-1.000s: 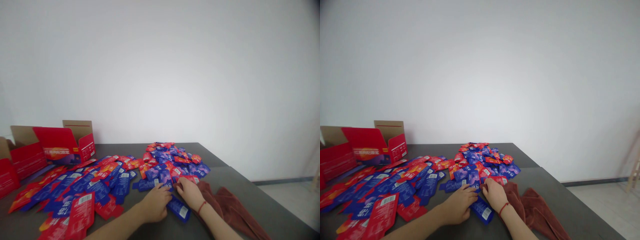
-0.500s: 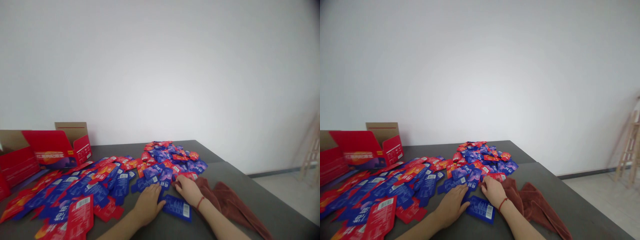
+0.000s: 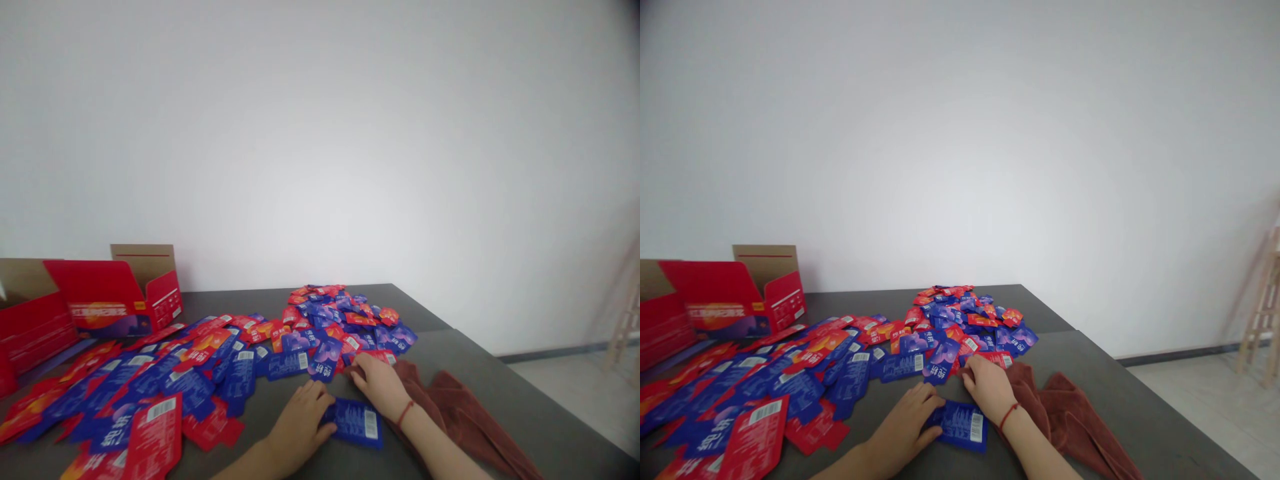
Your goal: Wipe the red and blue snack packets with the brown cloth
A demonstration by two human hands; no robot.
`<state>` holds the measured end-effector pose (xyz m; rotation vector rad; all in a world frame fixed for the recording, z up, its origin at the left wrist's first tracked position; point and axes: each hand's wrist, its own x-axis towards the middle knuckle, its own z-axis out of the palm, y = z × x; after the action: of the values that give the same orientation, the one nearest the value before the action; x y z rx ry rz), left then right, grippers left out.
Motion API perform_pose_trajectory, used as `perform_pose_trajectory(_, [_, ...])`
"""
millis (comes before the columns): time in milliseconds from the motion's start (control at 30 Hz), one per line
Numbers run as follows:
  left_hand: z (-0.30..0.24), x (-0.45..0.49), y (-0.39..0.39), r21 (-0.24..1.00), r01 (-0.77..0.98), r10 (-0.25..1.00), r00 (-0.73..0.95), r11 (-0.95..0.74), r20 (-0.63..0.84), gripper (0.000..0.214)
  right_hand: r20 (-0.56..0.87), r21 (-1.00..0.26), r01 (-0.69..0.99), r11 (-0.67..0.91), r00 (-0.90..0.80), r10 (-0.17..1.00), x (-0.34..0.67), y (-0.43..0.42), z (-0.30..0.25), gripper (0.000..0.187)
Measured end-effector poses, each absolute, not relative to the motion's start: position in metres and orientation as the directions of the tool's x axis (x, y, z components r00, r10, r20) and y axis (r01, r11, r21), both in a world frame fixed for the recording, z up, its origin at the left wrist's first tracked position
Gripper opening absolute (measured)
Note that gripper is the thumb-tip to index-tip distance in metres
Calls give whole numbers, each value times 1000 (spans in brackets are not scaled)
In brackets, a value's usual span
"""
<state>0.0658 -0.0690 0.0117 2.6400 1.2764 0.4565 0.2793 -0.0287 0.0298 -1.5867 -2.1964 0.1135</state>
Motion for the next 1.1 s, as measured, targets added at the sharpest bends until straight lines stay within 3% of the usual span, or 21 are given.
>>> perform_pose_trajectory(167, [6,66,-69,344,799,870,451,-493,198,29,336,-296,871,392,-289,896,271,-41,42,14])
perform_pose_trajectory(333, [7,60,-63,323,793,856,459,-516,238,19,310,-184,825,534,-467,828,246,-59,29,12])
perform_pose_trajectory(433, [8,50,-62,334,781,849,466,-528,250,14,306,-141,847,512,-455,836,243,-62,20,16])
perform_pose_trajectory(567, [4,39,-65,332,737,808,523,-588,270,30,327,-166,865,473,-404,854,250,-57,12,21])
perform_pose_trajectory(667, [-1,38,-64,289,738,793,559,-609,243,37,355,-109,874,473,-410,840,247,-55,6,19])
perform_pose_trajectory(867, [-6,41,-55,226,745,778,587,-627,222,37,304,-11,811,584,-554,775,219,-64,9,12])
perform_pose_trajectory(1100, [-3,39,-52,207,741,768,595,-639,239,41,280,-106,796,596,-551,786,252,-74,21,21])
